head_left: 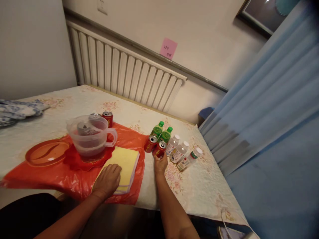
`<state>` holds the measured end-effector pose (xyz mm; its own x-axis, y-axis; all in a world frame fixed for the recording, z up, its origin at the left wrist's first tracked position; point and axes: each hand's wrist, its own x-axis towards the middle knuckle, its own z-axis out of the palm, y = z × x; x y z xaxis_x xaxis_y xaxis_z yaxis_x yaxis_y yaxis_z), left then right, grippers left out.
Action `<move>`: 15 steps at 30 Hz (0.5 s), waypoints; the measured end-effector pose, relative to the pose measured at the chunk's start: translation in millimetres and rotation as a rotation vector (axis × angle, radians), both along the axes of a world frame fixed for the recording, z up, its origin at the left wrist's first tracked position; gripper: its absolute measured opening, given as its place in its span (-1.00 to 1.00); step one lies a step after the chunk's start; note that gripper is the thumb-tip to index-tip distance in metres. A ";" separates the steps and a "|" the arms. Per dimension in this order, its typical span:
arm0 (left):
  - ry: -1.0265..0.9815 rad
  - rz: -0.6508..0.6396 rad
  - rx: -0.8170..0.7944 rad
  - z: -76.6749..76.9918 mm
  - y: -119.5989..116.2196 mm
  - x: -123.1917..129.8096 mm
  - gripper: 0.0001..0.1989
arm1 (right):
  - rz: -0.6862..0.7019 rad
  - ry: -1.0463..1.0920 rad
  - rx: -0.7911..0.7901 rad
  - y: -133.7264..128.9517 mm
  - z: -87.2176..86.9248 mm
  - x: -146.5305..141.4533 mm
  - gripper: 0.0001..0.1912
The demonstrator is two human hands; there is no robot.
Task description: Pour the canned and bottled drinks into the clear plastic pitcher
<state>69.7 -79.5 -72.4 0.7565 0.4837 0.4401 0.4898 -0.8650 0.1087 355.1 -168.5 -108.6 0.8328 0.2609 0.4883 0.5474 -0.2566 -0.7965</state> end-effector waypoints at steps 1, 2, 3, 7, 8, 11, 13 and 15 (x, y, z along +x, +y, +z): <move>-0.001 0.000 0.002 0.0 -0.1 -0.2 -0.84 | -0.006 0.001 -0.005 -0.3 0.7 -0.3 -0.48; -0.001 0.000 0.003 0.1 -0.3 -0.4 -0.84 | -0.013 0.002 -0.009 -0.6 1.4 -0.7 -0.48; -0.001 0.001 0.004 0.4 -0.4 -0.4 -0.84 | -0.019 0.002 -0.012 -0.9 2.1 -1.2 -0.48; 0.000 0.003 -0.010 2.0 -0.7 -0.2 -0.84 | -0.032 -0.007 -0.038 -1.6 4.0 -3.0 -0.50; -0.001 0.003 -0.016 2.3 -0.7 -0.1 -0.84 | -0.035 -0.009 -0.046 -1.6 4.1 -3.3 -0.50; -0.010 -0.002 -0.029 2.6 -0.2 0.2 -0.83 | -0.042 -0.018 -0.057 -1.3 4.3 -3.4 -0.49; -0.019 -0.005 -0.031 2.0 0.2 0.2 -0.83 | -0.042 -0.024 -0.059 -1.4 4.4 -3.3 -0.49; -0.023 -0.008 -0.034 1.0 0.7 0.1 -0.83 | -0.042 -0.029 -0.061 -1.8 4.8 -3.5 -0.49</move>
<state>69.8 -78.8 -71.4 0.7500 0.4929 0.4410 0.4800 -0.8644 0.1496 351.6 -170.2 -103.8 0.8294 0.2563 0.4964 0.5577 -0.3270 -0.7629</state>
